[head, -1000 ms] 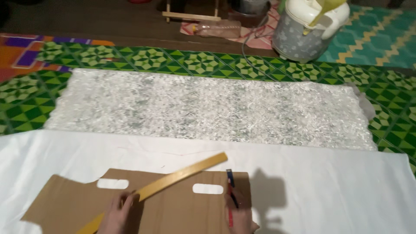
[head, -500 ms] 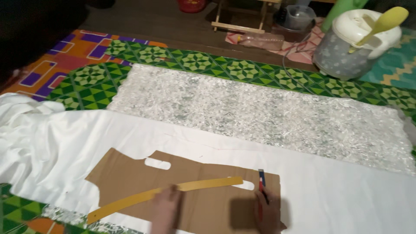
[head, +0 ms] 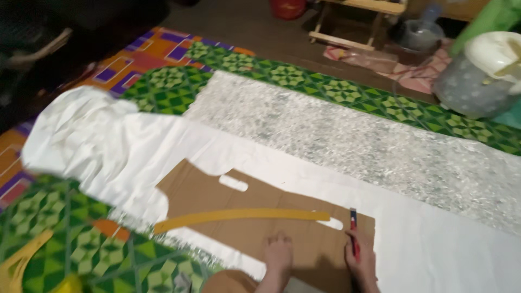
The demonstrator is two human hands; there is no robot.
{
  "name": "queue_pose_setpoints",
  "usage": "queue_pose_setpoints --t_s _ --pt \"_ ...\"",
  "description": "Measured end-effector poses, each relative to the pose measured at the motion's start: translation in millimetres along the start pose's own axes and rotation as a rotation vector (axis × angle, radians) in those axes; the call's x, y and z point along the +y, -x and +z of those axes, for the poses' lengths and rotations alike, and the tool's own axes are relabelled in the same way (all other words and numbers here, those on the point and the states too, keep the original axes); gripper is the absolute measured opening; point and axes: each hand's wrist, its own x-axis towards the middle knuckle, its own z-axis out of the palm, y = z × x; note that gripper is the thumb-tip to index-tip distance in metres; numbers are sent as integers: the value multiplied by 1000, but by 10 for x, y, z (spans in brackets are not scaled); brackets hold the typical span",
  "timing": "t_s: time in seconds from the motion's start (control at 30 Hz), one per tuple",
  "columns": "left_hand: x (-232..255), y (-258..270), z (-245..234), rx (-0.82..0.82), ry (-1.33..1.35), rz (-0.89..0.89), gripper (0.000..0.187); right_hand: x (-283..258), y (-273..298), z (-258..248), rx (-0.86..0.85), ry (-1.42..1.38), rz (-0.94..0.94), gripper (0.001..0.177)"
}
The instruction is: The person measures and marks a white piece of fabric on the floor using a cardboard template, a blue measuring tape, a red pen, and several yellow rulers.
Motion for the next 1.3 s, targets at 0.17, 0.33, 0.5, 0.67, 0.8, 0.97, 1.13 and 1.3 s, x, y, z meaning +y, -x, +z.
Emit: queue_pose_setpoints --t_s 0.17,0.33,0.5,0.67,0.8,0.97,1.13,1.3 --pt "109 -119 -213 -223 53 -166 27 -291 -190 -279 -44 -48 6 31" --pt "-193 186 -1121 -169 575 -262 36 -683 -221 -378 -69 66 16 28" --pt "-1346 900 -1598 333 882 -372 32 -934 -27 -305 -168 -84 -40 25" --pt "-2888 2076 -1783 449 502 -579 38 -1225 177 -66 -212 -52 -127 24" --pt "-3619 2979 -1802 452 388 -778 39 -1548 311 99 -308 -43 -33 22" --pt "-4202 3679 -1927 405 270 -1098 41 -1571 416 171 -350 -45 -80 23" --pt "-4495 3984 -1940 216 367 -1397 56 -1304 457 209 -372 -40 -62 22" --pt "-4458 3817 -1927 80 417 -1423 55 -1059 470 74 -346 30 -98 19"
